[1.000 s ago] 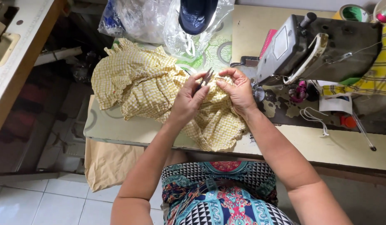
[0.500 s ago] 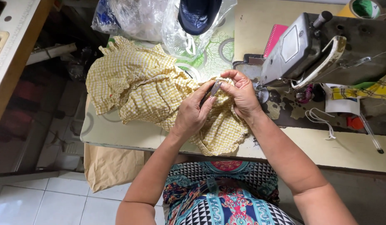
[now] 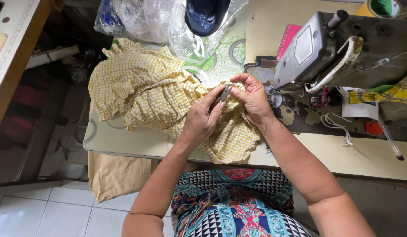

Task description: A person uses thread snips to trim excess threads from a yellow checkered garment on a sewing table.

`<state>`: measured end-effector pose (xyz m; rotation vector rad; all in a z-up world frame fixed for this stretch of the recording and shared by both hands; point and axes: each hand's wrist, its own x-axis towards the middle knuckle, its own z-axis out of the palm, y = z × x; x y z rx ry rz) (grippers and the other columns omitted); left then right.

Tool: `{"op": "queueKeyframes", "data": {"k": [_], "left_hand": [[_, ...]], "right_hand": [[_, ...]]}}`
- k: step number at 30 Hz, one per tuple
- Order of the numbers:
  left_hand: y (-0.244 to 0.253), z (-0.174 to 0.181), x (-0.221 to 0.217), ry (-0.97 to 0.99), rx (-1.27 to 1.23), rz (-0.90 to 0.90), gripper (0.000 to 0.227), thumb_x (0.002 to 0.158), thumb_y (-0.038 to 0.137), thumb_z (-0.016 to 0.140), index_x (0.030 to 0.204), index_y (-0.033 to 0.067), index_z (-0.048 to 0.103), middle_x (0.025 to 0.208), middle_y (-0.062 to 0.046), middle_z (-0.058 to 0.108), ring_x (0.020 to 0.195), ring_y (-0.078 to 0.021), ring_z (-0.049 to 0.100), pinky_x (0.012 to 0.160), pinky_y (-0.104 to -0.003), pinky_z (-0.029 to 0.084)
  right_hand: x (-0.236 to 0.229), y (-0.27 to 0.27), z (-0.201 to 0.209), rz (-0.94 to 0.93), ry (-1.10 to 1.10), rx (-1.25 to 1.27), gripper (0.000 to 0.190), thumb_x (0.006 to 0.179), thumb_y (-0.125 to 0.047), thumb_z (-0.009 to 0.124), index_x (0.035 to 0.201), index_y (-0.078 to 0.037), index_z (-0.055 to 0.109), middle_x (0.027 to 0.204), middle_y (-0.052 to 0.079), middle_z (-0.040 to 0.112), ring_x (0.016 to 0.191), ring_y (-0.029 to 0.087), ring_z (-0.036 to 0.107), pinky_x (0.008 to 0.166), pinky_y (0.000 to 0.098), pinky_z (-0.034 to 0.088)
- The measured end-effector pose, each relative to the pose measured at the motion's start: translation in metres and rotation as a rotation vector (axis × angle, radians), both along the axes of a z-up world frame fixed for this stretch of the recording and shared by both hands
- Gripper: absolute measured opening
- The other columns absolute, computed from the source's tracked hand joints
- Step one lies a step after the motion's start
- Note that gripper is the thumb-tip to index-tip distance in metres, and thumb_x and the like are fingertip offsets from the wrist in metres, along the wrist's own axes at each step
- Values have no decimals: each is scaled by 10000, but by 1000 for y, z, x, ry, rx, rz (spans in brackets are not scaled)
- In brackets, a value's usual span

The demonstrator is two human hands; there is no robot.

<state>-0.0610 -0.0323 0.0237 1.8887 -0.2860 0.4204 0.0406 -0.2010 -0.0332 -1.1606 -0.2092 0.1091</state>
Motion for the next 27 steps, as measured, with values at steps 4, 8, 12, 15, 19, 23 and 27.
{"op": "queueKeyframes", "data": {"k": [4, 8, 12, 15, 19, 23, 27], "left_hand": [[-1, 0, 0, 0, 0, 8, 411, 1022, 240, 623, 1427, 175, 596, 1202, -228, 711, 1119, -427, 683, 899, -480, 577], [-1, 1, -1, 4, -9, 13, 408, 1024, 250, 618, 1423, 163, 596, 1206, -239, 705, 1125, -436, 676, 901, -489, 574], [-1, -3, 1, -1, 12, 15, 408, 1022, 256, 615, 1422, 177, 599, 1196, -229, 710, 1111, -439, 677, 895, -488, 575], [-1, -5, 1, -2, 10, 20, 409, 1020, 260, 621, 1422, 185, 603, 1187, -222, 715, 1106, -430, 684, 889, -484, 578], [0, -5, 1, 0, 5, 18, 405, 1025, 261, 613, 1422, 178, 599, 1189, -231, 711, 1106, -439, 680, 885, -491, 576], [-1, -1, -1, -4, 11, 29, 408, 1029, 276, 608, 1426, 187, 592, 1187, -226, 713, 1096, -435, 685, 882, -494, 576], [-2, -3, -1, -12, 31, 41, 408, 1031, 286, 604, 1429, 199, 591, 1186, -216, 715, 1079, -433, 690, 872, -498, 578]], "right_hand": [[-2, 2, 3, -7, -37, -19, 297, 835, 21, 809, 1090, -23, 663, 999, 29, 741, 884, 133, 762, 779, 256, 658], [-4, 2, 5, -48, -121, -92, 298, 836, 9, 827, 1087, -24, 671, 1023, 20, 722, 928, 114, 740, 814, 253, 648], [-8, 4, 10, -95, -182, -145, 297, 837, 7, 835, 1089, -27, 682, 1028, 15, 714, 943, 77, 713, 824, 224, 626], [-8, 4, 10, -93, -169, -136, 298, 839, 10, 829, 1096, -26, 680, 1021, 7, 715, 935, 68, 718, 827, 215, 624], [-6, 4, 5, -79, -155, -111, 307, 836, 20, 826, 1101, -15, 678, 1021, 23, 717, 933, 82, 721, 829, 223, 632], [-9, 6, 9, -86, -141, -98, 312, 830, 16, 826, 1101, -19, 675, 1008, 13, 725, 916, 69, 725, 819, 212, 630], [-12, 8, 14, -111, -154, -100, 301, 831, 20, 827, 1089, -20, 678, 1009, 14, 734, 917, 60, 720, 823, 204, 626]]}}
